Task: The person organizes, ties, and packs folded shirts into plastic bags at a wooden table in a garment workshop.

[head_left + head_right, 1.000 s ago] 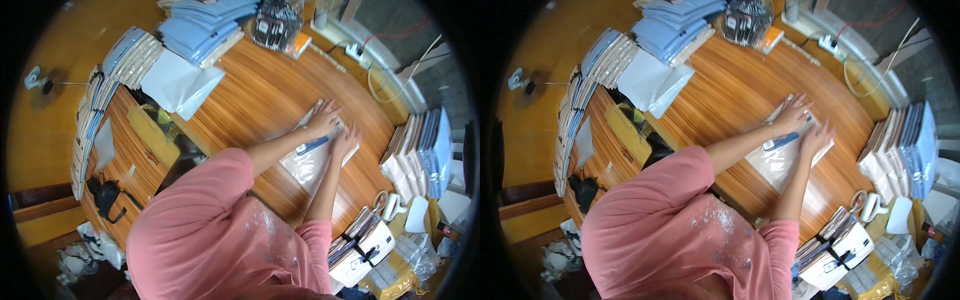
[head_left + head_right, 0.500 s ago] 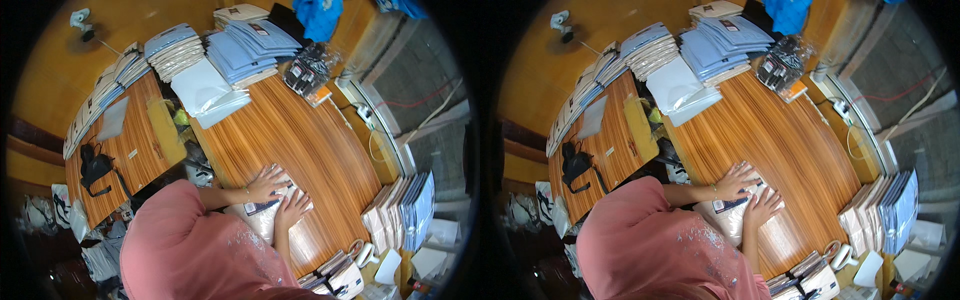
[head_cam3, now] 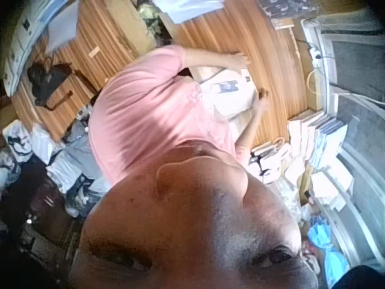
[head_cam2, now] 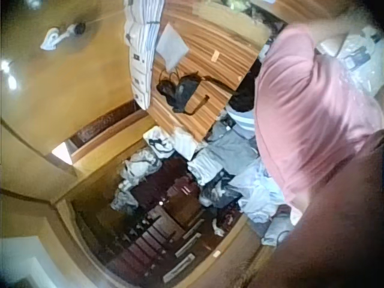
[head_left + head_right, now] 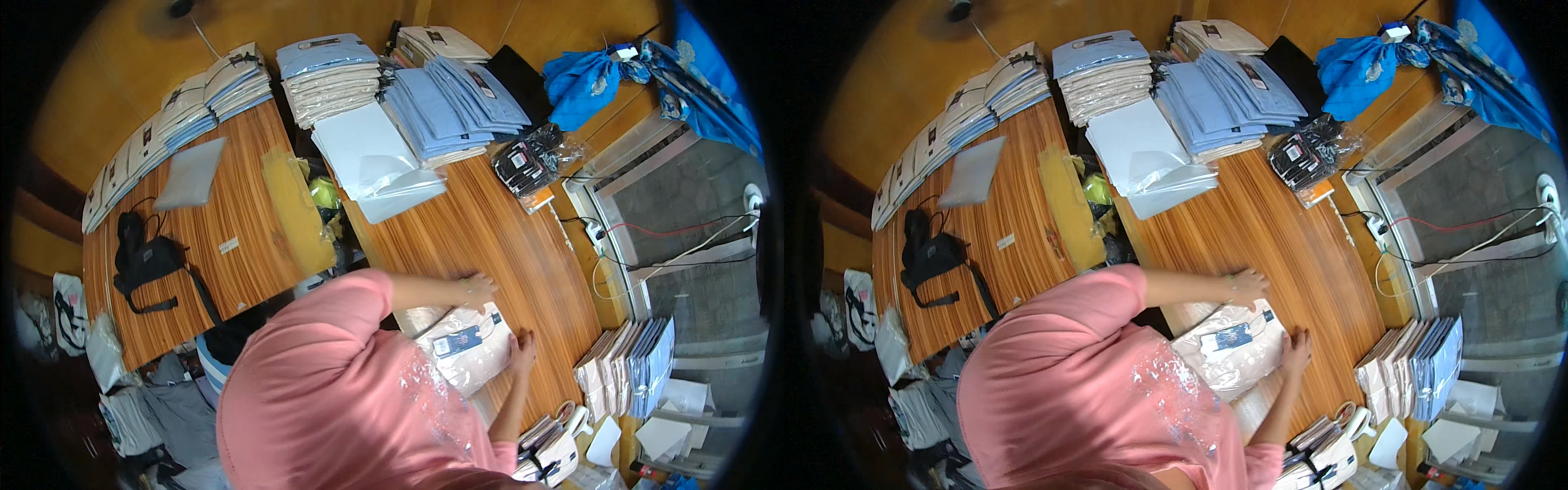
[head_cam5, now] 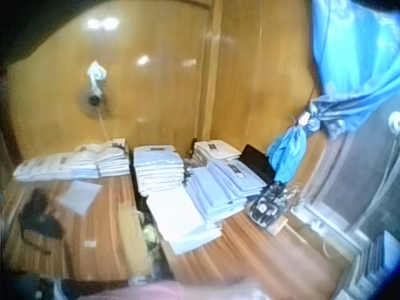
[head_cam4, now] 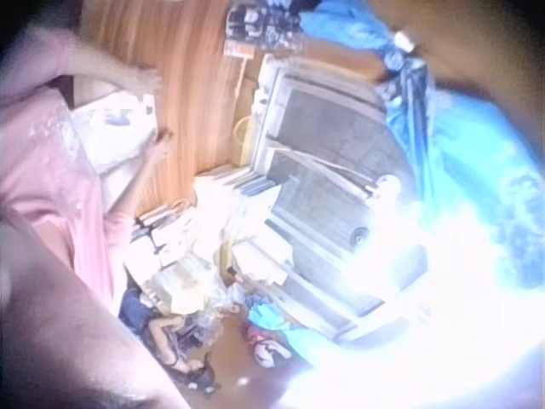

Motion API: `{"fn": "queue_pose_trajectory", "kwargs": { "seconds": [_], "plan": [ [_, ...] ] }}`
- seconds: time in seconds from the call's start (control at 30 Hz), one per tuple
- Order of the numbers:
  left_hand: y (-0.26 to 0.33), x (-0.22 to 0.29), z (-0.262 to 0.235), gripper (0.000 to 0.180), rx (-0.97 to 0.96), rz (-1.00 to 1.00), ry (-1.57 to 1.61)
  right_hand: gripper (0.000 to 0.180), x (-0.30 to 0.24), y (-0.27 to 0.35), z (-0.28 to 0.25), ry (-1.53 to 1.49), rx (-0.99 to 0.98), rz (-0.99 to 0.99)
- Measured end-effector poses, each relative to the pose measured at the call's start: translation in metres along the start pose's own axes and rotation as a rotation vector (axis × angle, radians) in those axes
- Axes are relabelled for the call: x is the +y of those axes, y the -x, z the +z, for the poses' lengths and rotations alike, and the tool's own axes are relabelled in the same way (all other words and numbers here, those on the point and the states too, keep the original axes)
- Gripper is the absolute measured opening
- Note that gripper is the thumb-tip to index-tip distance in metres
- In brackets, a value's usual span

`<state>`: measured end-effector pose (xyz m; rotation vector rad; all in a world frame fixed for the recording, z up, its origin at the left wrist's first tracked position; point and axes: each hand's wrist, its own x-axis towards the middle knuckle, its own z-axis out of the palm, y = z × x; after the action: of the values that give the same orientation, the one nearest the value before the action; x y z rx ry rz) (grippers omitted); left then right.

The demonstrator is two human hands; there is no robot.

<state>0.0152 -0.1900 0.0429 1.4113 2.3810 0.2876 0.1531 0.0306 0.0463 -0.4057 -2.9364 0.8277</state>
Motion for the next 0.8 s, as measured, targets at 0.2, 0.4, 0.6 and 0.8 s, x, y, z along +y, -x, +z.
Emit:
{"fn": "queue_pose_trajectory", "kwargs": {
  "seconds": [0.2, 0.4, 0.6, 0.8],
  "plan": [
    [0.021, -0.092, -0.039, 0.055, -0.241, 0.172, 1.141, 0.03, 0.024, -0.026, -0.033, -1.039, -0.28, 0.16],
    [0.147, -0.067, 0.027, 0.062, 0.265, -0.089, 2.555, 0.044, -0.103, 0.007, 0.062, -1.576, -0.351, 0.423],
    [0.179, -0.127, -0.029, 0.04, 0.651, -0.075, 2.258, 0.046, -0.241, -0.069, 0.006, -1.25, -0.293, 0.309],
    [0.214, -0.173, -0.141, 0.043, 0.999, 0.0, 2.044, 0.05, -0.353, -0.125, -0.045, -1.209, -0.161, -0.14]
  ]
}}
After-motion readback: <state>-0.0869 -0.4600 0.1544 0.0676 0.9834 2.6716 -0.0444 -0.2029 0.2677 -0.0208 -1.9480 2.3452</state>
